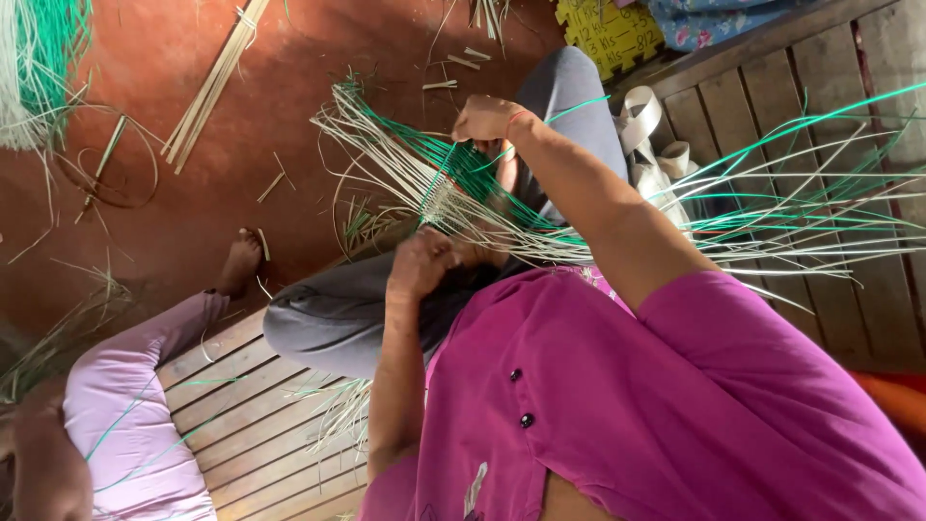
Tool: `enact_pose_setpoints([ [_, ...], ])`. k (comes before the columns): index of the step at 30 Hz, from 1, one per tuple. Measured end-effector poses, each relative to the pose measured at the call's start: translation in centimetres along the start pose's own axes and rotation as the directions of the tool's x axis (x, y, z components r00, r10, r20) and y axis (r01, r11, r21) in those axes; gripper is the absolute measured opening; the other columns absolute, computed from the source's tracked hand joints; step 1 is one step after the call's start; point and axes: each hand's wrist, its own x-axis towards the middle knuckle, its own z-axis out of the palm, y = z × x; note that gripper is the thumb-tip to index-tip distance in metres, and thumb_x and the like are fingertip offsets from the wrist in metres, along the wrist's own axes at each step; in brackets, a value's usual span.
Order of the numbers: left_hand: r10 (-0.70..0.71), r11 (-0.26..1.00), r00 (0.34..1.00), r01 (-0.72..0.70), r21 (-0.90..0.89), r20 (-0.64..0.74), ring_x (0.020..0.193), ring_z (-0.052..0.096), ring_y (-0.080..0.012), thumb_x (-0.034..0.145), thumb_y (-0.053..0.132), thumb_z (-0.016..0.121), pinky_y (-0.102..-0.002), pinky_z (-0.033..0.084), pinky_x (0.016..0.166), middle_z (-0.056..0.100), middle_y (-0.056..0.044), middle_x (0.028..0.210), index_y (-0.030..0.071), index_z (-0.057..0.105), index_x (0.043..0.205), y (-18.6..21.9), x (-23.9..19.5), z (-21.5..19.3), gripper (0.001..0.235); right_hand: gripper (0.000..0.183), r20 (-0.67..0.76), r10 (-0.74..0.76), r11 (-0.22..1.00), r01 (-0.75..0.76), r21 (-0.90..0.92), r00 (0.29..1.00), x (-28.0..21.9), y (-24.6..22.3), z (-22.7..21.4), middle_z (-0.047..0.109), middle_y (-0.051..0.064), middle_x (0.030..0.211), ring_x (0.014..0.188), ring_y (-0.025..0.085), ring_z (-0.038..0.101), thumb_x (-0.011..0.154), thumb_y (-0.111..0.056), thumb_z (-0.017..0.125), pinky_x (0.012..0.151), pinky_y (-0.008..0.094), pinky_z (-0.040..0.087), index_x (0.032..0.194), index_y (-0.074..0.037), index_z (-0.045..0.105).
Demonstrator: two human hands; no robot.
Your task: The person sits cross-legged on the floor and weaves green and white plastic strips into a basket using a circular frame. They repeatedly pull and interlace the strips by hand to build up the basket walls.
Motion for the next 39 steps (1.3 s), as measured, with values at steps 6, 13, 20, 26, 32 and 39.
enact_pose_setpoints([
  [6, -0.227, 0.748, 0.827, 0.487, -0.452, 0.514, 0.065, 0.055, -0.0078, 0.096, 0.023, 0.07, -0.022, 0.05, 0.056, 0.058, 0.001, 0.078, 0.009, 0.069, 0.091, 8.3, -5.0, -13.8, 0.015, 0.026, 0.129, 0.059, 0.998, -0.061, 0.014, 0.99, -2.2, -1.0, -0.8, 0.071, 0.011, 0.068, 0.055, 0.022, 0.068, 0.096, -0.027, 0.065, 0.06, 0.032, 0.057, 0.116, -0.018, 0.079],
  [13, -0.516, 0.661, 0.761, 0.646, 0.382, -0.394, 0.081, 0.073, -0.0336, 0.092, 0.042, 0.074, -0.048, 0.05, 0.065, 0.076, -0.009, 0.092, 0.023, 0.082, 0.098, -14.2, -16.0, -24.7, 0.021, 0.025, 0.109, 0.08, 0.993, -0.088, 0.078, 0.991, -2.1, -0.8, -0.6, 0.073, 0.012, 0.068, 0.049, 0.015, 0.062, 0.097, -0.021, 0.066, 0.051, 0.029, 0.051, 0.117, -0.01, 0.076],
  [20, -0.716, 0.647, 0.61, 0.762, 0.007, -0.339, 0.083, 0.046, -0.0219, 0.101, 0.028, 0.049, -0.045, 0.034, 0.067, 0.052, -0.005, 0.087, 0.019, 0.055, 0.089, -5.8, -20.1, -31.9, 0.015, 0.027, 0.107, 0.069, 0.994, -0.077, 0.077, 0.992, -3.1, -1.4, -0.7, 0.073, 0.012, 0.069, 0.051, 0.016, 0.063, 0.099, -0.021, 0.066, 0.054, 0.029, 0.051, 0.119, -0.006, 0.076],
  [26, -0.785, 0.581, 0.542, 0.813, -0.05, -0.301, 0.077, 0.024, -0.0171, 0.11, 0.02, 0.035, -0.047, 0.016, 0.06, 0.027, 0.001, 0.079, 0.021, 0.028, 0.08, -1.0, -21.8, -36.0, 0.031, 0.024, 0.119, 0.111, 0.993, -0.116, 0.034, 0.987, -2.8, -1.8, -0.7, 0.072, 0.009, 0.069, 0.052, 0.015, 0.059, 0.1, -0.025, 0.066, 0.055, 0.031, 0.047, 0.116, -0.011, 0.076],
  [32, -0.943, 0.196, 0.179, 0.98, 0.035, 0.28, 0.098, 0.074, -0.0321, 0.084, 0.041, 0.08, -0.045, 0.053, 0.09, 0.08, -0.02, 0.103, 0.015, 0.081, 0.119, -18.6, -28.7, -5.1, 0.044, 0.022, 0.11, 0.058, 0.997, -0.053, -0.051, 0.992, -2.7, -2.3, -0.8, 0.069, 0.008, 0.064, 0.055, 0.014, 0.06, 0.101, -0.027, 0.066, 0.06, 0.029, 0.048, 0.095, -0.009, 0.075],
  [39, -0.886, 0.241, 0.345, 0.914, 0.326, -0.311, 0.083, 0.074, -0.0454, 0.105, 0.036, 0.044, -0.053, 0.053, 0.075, 0.078, -0.021, 0.087, 0.025, 0.084, 0.103, -26.2, -23.3, -11.5, 0.042, 0.039, 0.097, -0.06, 0.929, 0.091, -0.358, 0.993, 0.6, 3.2, 0.4, 0.074, 0.009, 0.124, 0.115, 0.03, 0.067, 0.091, -0.026, 0.072, 0.093, 0.042, 0.05, 0.127, -0.01, 0.073],
])
